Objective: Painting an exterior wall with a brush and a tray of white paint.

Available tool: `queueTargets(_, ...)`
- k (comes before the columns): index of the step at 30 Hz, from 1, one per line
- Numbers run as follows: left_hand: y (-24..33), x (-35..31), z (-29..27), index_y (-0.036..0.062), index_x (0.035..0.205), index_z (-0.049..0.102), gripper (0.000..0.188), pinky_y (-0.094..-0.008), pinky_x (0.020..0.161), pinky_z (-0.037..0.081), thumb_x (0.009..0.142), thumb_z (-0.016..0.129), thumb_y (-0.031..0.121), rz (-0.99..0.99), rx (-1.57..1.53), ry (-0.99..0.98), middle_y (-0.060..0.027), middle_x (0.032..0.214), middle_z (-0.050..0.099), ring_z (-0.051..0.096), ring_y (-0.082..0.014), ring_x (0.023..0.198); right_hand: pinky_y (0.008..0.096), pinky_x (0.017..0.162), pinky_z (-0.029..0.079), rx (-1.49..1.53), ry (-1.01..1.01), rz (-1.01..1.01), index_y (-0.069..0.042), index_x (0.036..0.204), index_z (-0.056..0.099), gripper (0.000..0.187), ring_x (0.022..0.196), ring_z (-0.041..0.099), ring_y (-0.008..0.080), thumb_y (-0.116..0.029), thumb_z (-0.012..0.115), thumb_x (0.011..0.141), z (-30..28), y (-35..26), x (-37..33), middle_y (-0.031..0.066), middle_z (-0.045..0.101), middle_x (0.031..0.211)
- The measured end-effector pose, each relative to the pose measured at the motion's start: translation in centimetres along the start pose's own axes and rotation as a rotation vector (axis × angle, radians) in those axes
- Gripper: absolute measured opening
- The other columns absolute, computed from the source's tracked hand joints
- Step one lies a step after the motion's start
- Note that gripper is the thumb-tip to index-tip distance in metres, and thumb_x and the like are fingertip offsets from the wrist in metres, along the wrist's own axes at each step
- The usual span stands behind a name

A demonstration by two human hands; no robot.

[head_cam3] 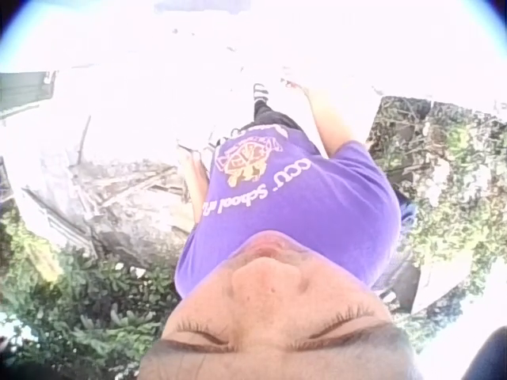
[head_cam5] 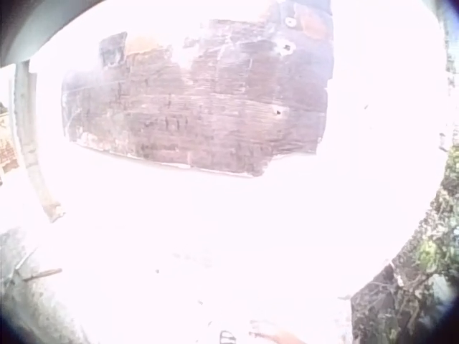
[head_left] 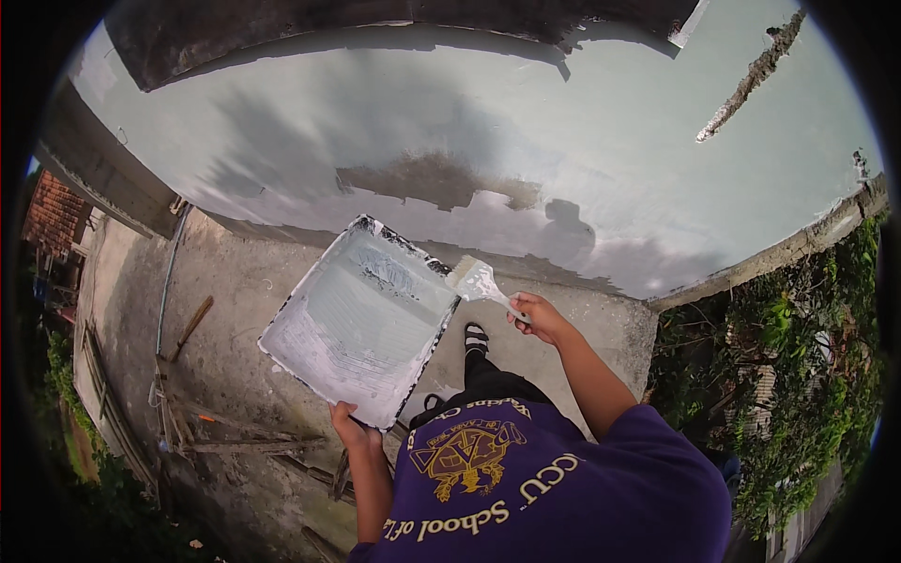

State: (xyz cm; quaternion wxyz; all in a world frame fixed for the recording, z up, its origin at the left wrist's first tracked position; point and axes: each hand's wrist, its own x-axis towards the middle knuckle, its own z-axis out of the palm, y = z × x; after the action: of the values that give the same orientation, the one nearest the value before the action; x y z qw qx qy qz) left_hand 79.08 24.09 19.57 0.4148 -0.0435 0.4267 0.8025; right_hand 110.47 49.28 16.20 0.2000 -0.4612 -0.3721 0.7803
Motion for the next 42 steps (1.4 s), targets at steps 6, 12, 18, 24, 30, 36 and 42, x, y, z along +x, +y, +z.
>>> queueTargets(6,-0.6,2.7,3.9,0.0006,0.135,0.037,0.076,-0.0480,0.097,0.044,0.059,0.044,0.007,0.042,0.121,0.003,-0.0177,0.125,0.049,0.049,-0.0362,0.114,0.0242,0.048,0.034,-0.277,0.033,0.042,-0.012,0.103,0.055,0.014,0.057,0.046,0.0092,-0.020,0.047,0.095,-1.5,-1.7,3.9,0.0018,0.060,0.082)
queueTargets(12,-2.0,5.8,7.5,0.0008,0.134,0.037,0.076,-0.0496,0.097,0.043,0.059,0.046,0.008,0.047,0.183,0.006,-0.0176,0.125,0.049,0.050,-0.0374,0.113,0.0249,0.044,0.034,-0.478,0.155,-0.178,-0.010,0.098,0.058,0.014,0.052,0.045,0.0095,-0.018,0.049,0.092,-6.4,-1.0,11.3,0.0031,0.062,0.078)
queueTargets(18,-3.0,6.0,9.1,-0.0030,0.126,0.044,0.070,-0.0483,0.095,0.045,0.058,0.048,0.013,0.008,0.146,0.041,-0.0169,0.117,0.054,0.052,-0.0364,0.109,0.0262,0.039,0.027,-0.086,0.274,0.015,-0.011,0.098,0.057,0.018,0.048,0.040,0.0100,-0.025,0.051,0.089,-7.8,-1.8,12.1,0.0040,0.058,0.076)
queueTargets(24,-2.7,6.5,9.5,-0.0032,0.127,0.044,0.071,-0.0476,0.092,0.046,0.058,0.049,0.015,-0.004,0.160,0.104,-0.0169,0.119,0.054,0.053,-0.0368,0.108,0.0236,0.039,0.025,0.264,0.411,0.147,-0.014,0.107,0.053,0.027,0.050,0.038,0.0098,-0.035,0.051,0.089,-11.4,-0.3,12.9,0.0037,0.053,0.079)
queueTargets(30,-1.8,7.6,9.9,-0.0033,0.127,0.045,0.072,-0.0478,0.093,0.045,0.058,0.048,0.015,0.012,0.167,0.104,-0.0170,0.120,0.053,0.053,-0.0368,0.109,0.0263,0.039,0.026,0.390,0.557,0.198,-0.012,0.106,0.056,0.031,0.047,0.038,0.0110,-0.038,0.054,0.089,-12.3,0.3,16.0,0.0043,0.052,0.075)
queueTargets(36,-1.2,7.9,11.0,-0.0023,0.128,0.044,0.073,-0.0486,0.092,0.046,0.058,0.049,0.015,0.022,0.132,0.103,-0.0173,0.121,0.053,0.052,-0.0373,0.110,0.0274,0.039,0.026,0.450,0.665,0.106,-0.013,0.094,0.056,0.025,0.045,0.037,0.0106,-0.038,0.055,0.090,-11.1,-0.6,18.6,0.0022,0.050,0.068)
queueTargets(42,-1.6,8.4,9.8,-0.0036,0.126,0.043,0.070,-0.0494,0.086,0.049,0.060,0.049,0.016,0.047,0.116,0.096,-0.0179,0.119,0.052,0.053,-0.0382,0.105,0.0271,0.037,0.024,0.401,0.652,0.010,-0.013,0.095,0.053,0.024,0.043,0.034,0.0097,-0.037,0.053,0.092,-10.6,0.7,15.7,0.0015,0.050,0.069)
